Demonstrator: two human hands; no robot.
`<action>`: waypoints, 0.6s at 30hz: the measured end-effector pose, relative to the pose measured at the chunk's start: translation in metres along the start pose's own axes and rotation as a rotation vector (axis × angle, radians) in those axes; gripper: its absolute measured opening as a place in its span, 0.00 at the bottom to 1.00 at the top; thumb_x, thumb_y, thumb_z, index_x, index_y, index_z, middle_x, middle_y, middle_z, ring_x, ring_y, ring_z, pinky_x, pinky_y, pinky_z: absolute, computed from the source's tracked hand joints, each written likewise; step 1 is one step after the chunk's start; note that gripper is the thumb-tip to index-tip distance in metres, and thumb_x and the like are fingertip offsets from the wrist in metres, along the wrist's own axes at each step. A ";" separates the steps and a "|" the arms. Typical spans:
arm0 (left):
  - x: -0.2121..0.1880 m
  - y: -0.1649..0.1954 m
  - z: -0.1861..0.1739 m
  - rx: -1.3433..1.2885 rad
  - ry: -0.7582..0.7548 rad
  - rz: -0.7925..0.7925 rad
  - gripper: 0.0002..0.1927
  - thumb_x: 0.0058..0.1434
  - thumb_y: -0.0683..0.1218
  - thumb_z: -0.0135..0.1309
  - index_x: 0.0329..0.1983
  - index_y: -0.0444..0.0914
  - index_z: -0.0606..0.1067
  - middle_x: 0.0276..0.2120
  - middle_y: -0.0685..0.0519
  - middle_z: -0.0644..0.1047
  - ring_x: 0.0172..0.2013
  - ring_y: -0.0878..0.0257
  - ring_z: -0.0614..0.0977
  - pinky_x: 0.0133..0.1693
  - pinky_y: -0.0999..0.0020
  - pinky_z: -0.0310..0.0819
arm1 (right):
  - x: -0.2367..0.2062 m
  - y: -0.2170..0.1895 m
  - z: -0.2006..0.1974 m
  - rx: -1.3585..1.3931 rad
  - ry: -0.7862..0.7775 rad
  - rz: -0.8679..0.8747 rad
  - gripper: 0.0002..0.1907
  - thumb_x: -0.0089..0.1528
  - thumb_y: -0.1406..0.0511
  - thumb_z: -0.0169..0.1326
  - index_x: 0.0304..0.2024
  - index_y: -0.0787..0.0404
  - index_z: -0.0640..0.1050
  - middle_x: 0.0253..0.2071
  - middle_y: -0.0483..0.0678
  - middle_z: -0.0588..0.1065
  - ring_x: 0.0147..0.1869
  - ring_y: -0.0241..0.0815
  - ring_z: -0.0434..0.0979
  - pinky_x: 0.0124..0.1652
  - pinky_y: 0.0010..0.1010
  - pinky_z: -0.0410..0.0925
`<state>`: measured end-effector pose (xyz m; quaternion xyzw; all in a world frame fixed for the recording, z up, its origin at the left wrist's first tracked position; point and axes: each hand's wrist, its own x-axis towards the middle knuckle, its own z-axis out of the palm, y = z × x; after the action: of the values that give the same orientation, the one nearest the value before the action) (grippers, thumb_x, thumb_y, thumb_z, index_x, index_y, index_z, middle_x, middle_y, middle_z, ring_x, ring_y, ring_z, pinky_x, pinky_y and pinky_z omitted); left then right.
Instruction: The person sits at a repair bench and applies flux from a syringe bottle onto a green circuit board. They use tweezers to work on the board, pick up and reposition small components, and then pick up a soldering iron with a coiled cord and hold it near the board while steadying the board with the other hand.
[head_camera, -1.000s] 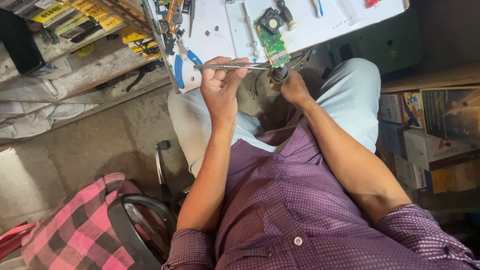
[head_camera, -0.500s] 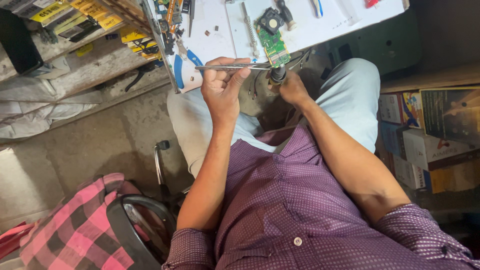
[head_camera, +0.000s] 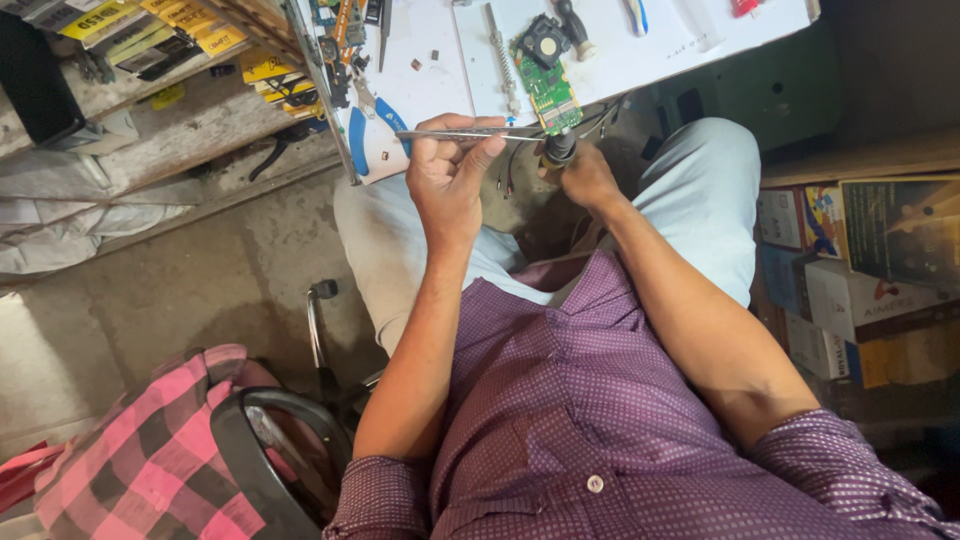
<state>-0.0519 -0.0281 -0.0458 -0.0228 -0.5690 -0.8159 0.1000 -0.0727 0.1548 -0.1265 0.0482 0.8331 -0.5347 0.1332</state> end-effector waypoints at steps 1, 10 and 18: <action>0.000 0.000 0.000 0.001 -0.002 -0.005 0.17 0.66 0.34 0.62 0.53 0.31 0.68 0.47 0.41 0.82 0.48 0.60 0.84 0.53 0.69 0.78 | 0.000 0.000 0.000 -0.018 -0.011 0.010 0.17 0.55 0.69 0.66 0.46 0.58 0.80 0.43 0.49 0.82 0.48 0.41 0.82 0.49 0.36 0.71; -0.001 0.005 0.002 0.074 -0.007 -0.008 0.17 0.66 0.36 0.62 0.55 0.30 0.70 0.47 0.43 0.83 0.48 0.63 0.84 0.52 0.71 0.78 | -0.004 -0.011 -0.004 0.054 -0.004 -0.037 0.16 0.56 0.72 0.64 0.46 0.58 0.80 0.43 0.47 0.81 0.48 0.40 0.81 0.49 0.34 0.71; 0.000 0.007 0.002 0.100 -0.010 -0.014 0.16 0.66 0.36 0.62 0.53 0.30 0.71 0.46 0.44 0.83 0.46 0.64 0.84 0.51 0.72 0.78 | -0.005 -0.018 -0.007 0.123 0.000 -0.010 0.15 0.56 0.72 0.64 0.45 0.58 0.81 0.43 0.46 0.81 0.48 0.39 0.80 0.48 0.34 0.71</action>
<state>-0.0504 -0.0285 -0.0390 -0.0176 -0.6096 -0.7871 0.0925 -0.0732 0.1536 -0.1063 0.0519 0.7989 -0.5856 0.1274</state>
